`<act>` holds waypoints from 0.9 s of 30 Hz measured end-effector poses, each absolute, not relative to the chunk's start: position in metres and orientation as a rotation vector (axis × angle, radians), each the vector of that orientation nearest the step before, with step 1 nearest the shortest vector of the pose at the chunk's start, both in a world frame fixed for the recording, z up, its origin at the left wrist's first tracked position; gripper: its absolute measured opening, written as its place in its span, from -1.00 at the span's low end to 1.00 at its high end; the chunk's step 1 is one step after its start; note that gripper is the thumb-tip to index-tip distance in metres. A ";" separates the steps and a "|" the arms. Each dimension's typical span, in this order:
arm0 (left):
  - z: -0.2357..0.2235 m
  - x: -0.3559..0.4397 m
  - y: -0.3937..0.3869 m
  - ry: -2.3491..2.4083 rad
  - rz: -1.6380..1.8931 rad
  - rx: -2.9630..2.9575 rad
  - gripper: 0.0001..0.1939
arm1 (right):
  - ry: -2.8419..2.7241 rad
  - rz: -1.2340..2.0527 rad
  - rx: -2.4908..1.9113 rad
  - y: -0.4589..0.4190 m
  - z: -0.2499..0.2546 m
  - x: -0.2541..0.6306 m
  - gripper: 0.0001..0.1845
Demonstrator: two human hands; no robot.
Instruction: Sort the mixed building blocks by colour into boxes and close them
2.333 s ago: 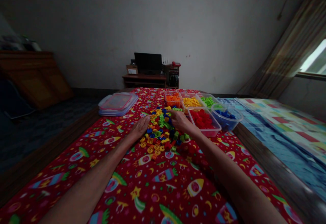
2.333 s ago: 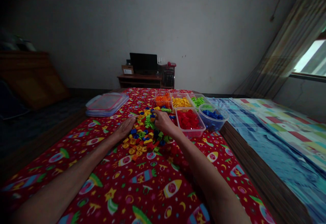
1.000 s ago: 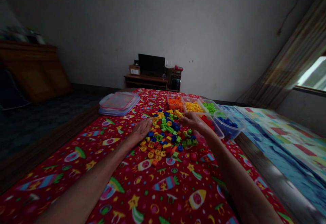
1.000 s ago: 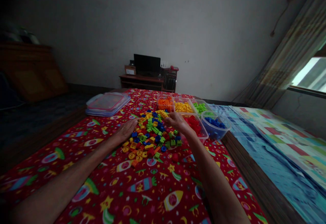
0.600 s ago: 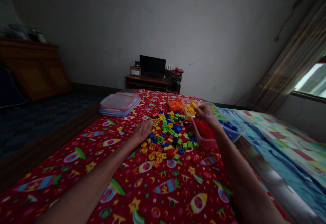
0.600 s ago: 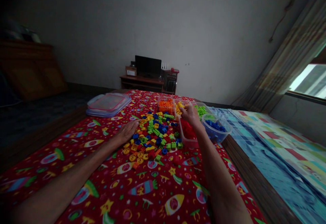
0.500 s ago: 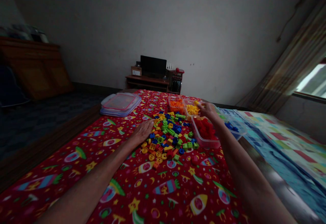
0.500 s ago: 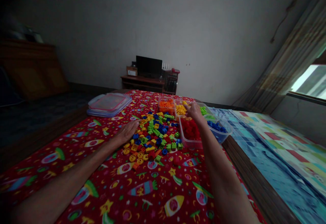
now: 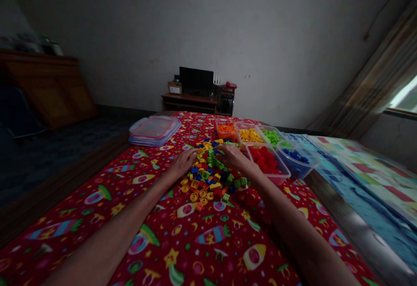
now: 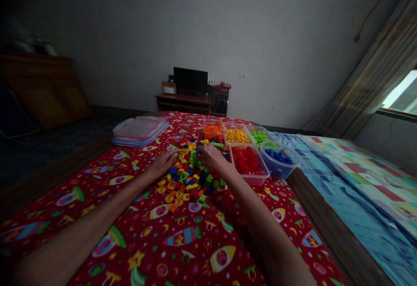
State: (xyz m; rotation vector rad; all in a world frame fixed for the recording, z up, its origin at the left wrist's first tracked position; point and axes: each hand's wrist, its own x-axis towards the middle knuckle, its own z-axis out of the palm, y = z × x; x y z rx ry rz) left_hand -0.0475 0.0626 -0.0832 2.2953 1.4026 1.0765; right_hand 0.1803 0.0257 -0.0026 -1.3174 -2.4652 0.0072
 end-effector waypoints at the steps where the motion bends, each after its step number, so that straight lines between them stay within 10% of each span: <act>1: -0.080 -0.047 0.064 1.408 1.073 2.296 -0.50 | -2.499 0.007 -1.307 0.026 -0.006 0.178 -0.67; 18: -0.049 -0.032 0.091 1.504 1.101 2.248 -0.77 | -2.210 -0.085 -1.295 0.028 -0.008 0.195 -0.80; 27: -0.010 0.005 0.069 1.065 1.054 1.805 -0.25 | -2.255 -0.027 -1.150 0.030 0.002 0.191 -0.56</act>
